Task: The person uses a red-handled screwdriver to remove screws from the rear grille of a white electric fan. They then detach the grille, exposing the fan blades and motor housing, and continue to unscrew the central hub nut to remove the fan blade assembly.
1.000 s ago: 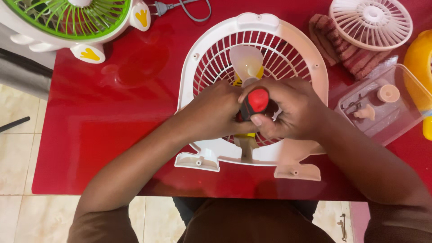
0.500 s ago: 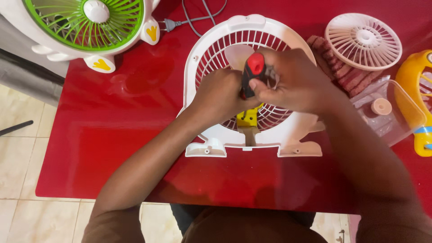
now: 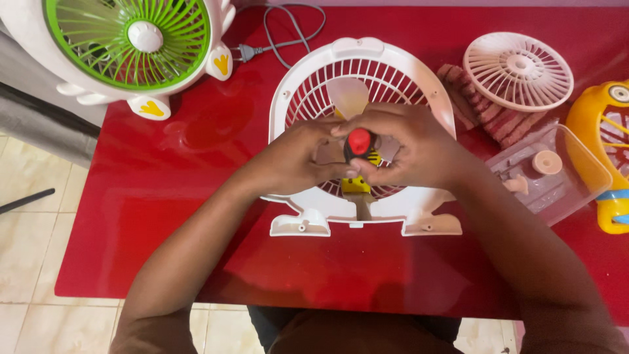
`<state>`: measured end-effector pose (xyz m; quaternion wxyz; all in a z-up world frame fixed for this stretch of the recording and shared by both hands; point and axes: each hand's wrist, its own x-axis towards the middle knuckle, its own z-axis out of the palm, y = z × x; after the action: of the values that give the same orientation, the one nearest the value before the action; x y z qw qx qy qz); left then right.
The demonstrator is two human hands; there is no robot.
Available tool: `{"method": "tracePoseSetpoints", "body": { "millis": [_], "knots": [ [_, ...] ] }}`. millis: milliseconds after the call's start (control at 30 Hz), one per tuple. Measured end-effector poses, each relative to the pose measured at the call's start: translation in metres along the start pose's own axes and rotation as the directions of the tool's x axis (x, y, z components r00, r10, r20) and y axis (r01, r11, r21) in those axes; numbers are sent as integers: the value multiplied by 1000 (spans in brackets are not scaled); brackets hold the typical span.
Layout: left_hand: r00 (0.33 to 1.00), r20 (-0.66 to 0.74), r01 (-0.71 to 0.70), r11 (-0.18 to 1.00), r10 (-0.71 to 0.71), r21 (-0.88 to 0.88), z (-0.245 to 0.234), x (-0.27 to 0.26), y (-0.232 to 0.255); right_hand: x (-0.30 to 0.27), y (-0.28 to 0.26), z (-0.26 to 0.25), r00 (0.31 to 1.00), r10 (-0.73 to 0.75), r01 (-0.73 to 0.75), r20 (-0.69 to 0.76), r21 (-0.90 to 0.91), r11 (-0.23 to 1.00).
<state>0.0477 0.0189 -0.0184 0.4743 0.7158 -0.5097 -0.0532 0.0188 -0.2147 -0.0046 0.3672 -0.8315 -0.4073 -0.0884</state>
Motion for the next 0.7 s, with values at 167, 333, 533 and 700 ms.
{"method": "tracePoseSetpoints", "body": {
  "millis": [167,333,533,700],
  "knots": [
    [965,72,260,957,-253,-128,2,-3,-5,2,-6,-2,1000,-4,4,-1,66,998],
    [964,50,263,964,-261,-47,6,-1,-9,-5,-15,7,986,139,-104,-87,322,941],
    [976,117,188,981,-181,-49,3,-2,-10,-9,-11,18,980,150,-96,-128,353,931],
    [991,96,92,995,-89,-25,3,3,-4,-6,-7,12,990,79,-28,-115,395,918]
  ]
}}
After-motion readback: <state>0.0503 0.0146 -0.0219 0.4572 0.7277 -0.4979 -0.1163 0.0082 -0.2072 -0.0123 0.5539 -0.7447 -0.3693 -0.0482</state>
